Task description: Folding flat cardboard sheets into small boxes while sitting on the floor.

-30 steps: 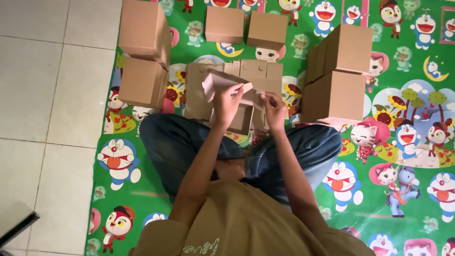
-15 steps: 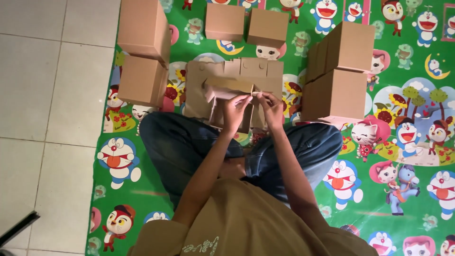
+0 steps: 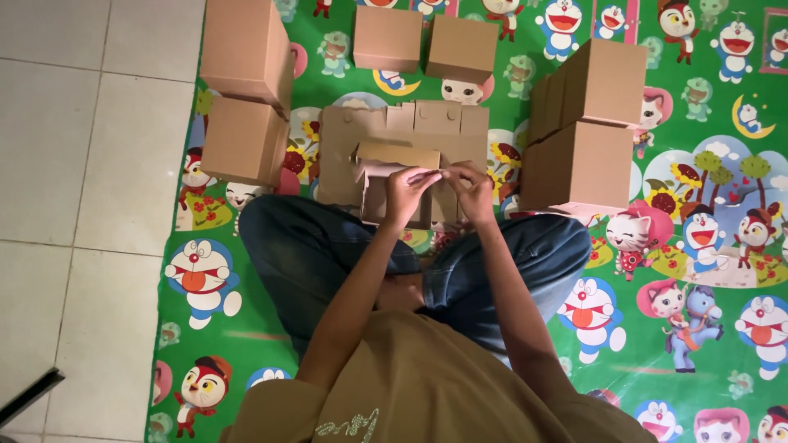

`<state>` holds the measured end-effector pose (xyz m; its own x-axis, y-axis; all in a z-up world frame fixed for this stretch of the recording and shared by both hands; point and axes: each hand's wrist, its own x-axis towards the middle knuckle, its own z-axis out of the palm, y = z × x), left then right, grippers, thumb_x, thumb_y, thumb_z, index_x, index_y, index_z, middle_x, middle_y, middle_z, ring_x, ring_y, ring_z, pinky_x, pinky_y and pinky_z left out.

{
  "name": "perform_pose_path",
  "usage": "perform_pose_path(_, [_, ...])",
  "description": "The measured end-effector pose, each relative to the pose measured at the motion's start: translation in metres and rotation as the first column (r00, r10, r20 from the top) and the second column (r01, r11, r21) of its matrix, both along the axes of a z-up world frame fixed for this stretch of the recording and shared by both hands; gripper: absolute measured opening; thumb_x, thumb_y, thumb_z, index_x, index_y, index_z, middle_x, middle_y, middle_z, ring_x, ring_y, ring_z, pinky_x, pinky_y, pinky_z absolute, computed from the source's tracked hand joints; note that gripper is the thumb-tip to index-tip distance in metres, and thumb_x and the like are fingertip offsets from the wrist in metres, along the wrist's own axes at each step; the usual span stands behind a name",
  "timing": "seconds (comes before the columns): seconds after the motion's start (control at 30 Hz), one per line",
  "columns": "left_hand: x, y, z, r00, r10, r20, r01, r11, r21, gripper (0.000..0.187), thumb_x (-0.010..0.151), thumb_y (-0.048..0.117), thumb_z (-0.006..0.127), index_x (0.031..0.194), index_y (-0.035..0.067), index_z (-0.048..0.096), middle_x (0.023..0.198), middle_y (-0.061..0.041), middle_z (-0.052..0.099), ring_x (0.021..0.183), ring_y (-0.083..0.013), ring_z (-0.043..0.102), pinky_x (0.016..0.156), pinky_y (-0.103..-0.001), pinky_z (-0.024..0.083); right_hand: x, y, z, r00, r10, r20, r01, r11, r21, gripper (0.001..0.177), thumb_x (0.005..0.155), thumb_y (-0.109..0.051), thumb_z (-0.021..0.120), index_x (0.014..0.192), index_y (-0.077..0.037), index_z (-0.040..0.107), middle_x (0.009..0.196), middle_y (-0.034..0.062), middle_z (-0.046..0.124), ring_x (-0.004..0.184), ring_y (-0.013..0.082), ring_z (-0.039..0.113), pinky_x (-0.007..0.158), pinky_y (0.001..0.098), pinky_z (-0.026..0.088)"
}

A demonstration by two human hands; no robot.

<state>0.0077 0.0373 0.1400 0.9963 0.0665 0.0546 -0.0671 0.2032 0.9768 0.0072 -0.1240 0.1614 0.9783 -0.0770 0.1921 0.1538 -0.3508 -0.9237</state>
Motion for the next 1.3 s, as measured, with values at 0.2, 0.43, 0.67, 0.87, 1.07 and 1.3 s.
perform_pose_path(0.2, [0.001, -0.001, -0.012, 0.999, 0.006, -0.045, -0.005, 1.000, 0.018, 0.023, 0.080, 0.009, 0.090, 0.093, -0.004, 0.076, 0.084, -0.021, 0.076, 0.082, -0.0211, 0.073, 0.076, -0.035, 0.061, 0.000, -0.005, -0.018, 0.999, 0.054, -0.007, -0.054, 0.998, 0.014, 0.014, 0.086, -0.007, 0.088, 0.098, -0.005, 0.081, 0.087, 0.0139, 0.077, 0.085, 0.0212, 0.074, 0.080, 0.0376, 0.060])
perform_pose_path(0.43, [0.009, 0.000, -0.051, 0.996, -0.072, -0.054, 0.070, 0.996, -0.049, 0.019, 0.088, 0.011, 0.085, 0.099, -0.002, 0.077, 0.089, -0.020, 0.076, 0.089, -0.0214, 0.072, 0.082, -0.040, 0.061, -0.012, 0.001, -0.007, 0.986, 0.013, -0.168, 0.017, 0.985, 0.174, 0.013, 0.086, -0.008, 0.088, 0.096, -0.007, 0.082, 0.082, 0.0106, 0.077, 0.083, 0.0091, 0.066, 0.077, 0.0316, 0.058])
perform_pose_path(0.67, [0.018, -0.014, -0.127, 0.987, -0.070, -0.142, 0.039, 0.976, -0.214, 0.031, 0.091, 0.013, 0.084, 0.112, -0.004, 0.070, 0.098, -0.020, 0.074, 0.090, -0.0245, 0.072, 0.080, -0.039, 0.063, -0.008, -0.004, -0.010, 0.985, 0.067, -0.160, -0.046, 0.991, 0.129, 0.021, 0.075, -0.010, 0.094, 0.091, -0.007, 0.081, 0.087, 0.0121, 0.078, 0.088, 0.0120, 0.066, 0.083, 0.0335, 0.056])
perform_pose_path(0.87, [0.012, -0.021, -0.122, 0.980, -0.139, -0.145, 0.094, 0.956, -0.278, 0.040, 0.096, 0.010, 0.077, 0.126, 0.000, 0.054, 0.105, -0.013, 0.069, 0.091, -0.0187, 0.068, 0.076, -0.030, 0.060, -0.003, -0.006, -0.020, 0.984, 0.072, -0.163, -0.052, 0.991, 0.121, 0.026, 0.071, -0.008, 0.096, 0.092, -0.008, 0.081, 0.099, 0.0118, 0.077, 0.090, 0.0188, 0.073, 0.089, 0.0350, 0.057])
perform_pose_path(1.07, [0.005, -0.028, -0.088, 1.000, 0.008, 0.013, -0.007, 0.999, -0.042, 0.033, 0.093, 0.014, 0.082, 0.115, -0.001, 0.062, 0.100, -0.016, 0.073, 0.096, -0.0235, 0.071, 0.085, -0.038, 0.059, -0.006, -0.016, -0.041, 0.965, 0.125, -0.231, -0.062, 0.964, 0.259, 0.029, 0.084, -0.004, 0.088, 0.110, -0.006, 0.076, 0.099, 0.0139, 0.078, 0.091, 0.0136, 0.071, 0.089, 0.0344, 0.058])
perform_pose_path(1.3, [0.000, -0.028, -0.076, 0.997, 0.034, 0.075, -0.040, 0.996, 0.085, 0.017, 0.098, 0.017, 0.075, 0.105, 0.004, 0.069, 0.095, -0.013, 0.076, 0.092, -0.0205, 0.073, 0.084, -0.036, 0.058, -0.020, 0.012, -0.009, 0.995, 0.025, -0.092, -0.028, 0.999, -0.030, 0.048, 0.094, -0.012, 0.079, 0.139, -0.006, 0.062, 0.116, 0.0244, 0.073, 0.105, 0.0425, 0.070, 0.091, 0.0519, 0.057])
